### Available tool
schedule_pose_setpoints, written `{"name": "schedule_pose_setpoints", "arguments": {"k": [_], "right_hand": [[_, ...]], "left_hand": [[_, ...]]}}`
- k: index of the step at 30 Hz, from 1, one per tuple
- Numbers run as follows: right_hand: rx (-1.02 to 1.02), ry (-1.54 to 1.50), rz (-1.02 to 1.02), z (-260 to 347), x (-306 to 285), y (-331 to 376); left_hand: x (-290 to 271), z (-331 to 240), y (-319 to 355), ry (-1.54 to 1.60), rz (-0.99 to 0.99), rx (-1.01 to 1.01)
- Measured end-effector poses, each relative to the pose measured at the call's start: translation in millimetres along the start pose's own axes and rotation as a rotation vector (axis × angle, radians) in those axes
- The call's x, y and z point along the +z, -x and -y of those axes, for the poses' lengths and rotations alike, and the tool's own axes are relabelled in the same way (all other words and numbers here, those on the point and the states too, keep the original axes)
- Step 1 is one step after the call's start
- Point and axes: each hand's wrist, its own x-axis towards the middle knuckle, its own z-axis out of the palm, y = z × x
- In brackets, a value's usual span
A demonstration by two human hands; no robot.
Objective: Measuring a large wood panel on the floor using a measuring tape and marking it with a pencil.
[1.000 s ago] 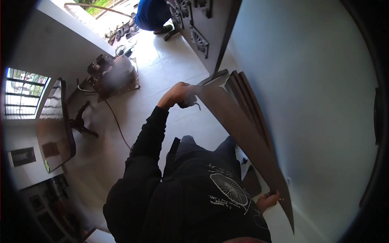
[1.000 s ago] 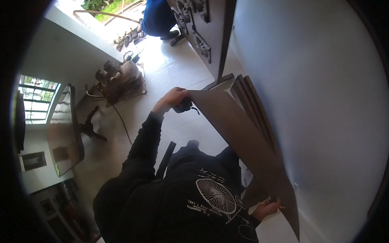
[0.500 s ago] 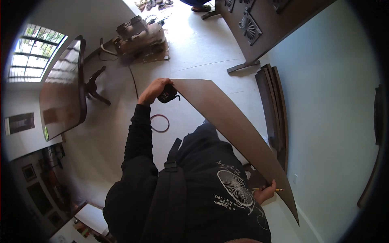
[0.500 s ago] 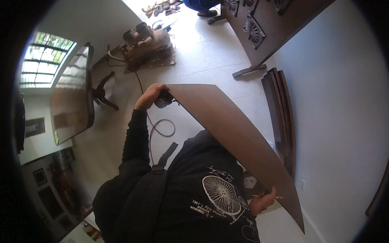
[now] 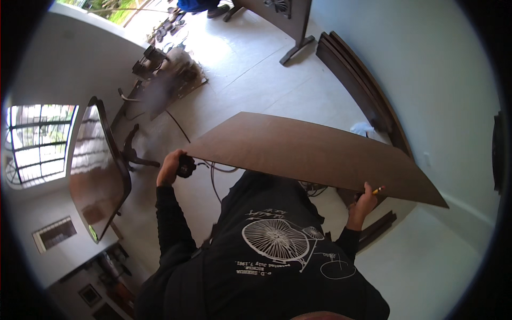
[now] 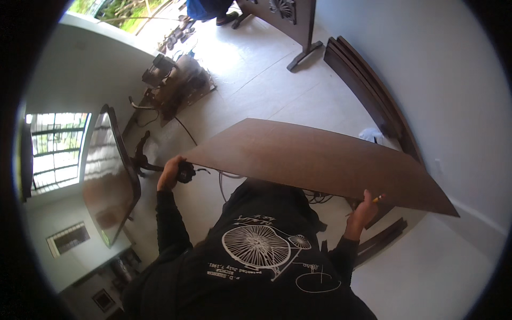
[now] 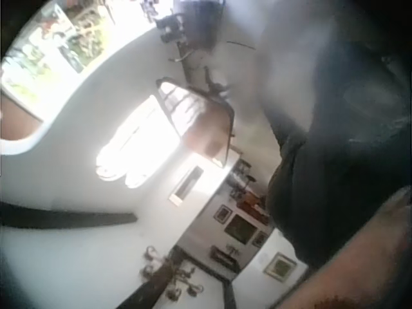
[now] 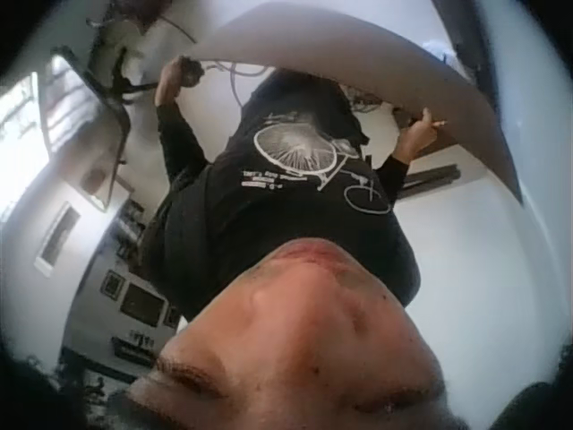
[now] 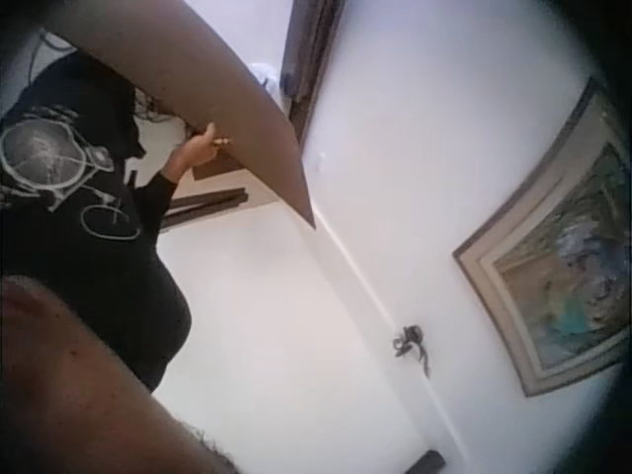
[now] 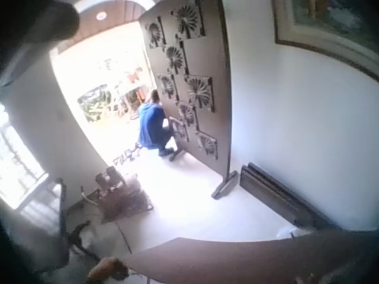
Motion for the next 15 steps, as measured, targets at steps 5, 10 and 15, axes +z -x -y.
{"name": "schedule_pose_setpoints", "arguments": {"k": [5, 10, 15], "right_hand": [[0.033, -0.033, -0.014, -29, -25, -6], [0.005, -0.006, 0.041, -57, -44, -7], [0.165, 0.049, -0.066, -75, -48, 4]], "left_hand": [[11, 43, 41, 0.03, -0.004, -0.023], [9, 55, 52, -0.065, -0.034, 0.001], [-2, 46, 40, -0.086, -0.011, 0.034]]}}
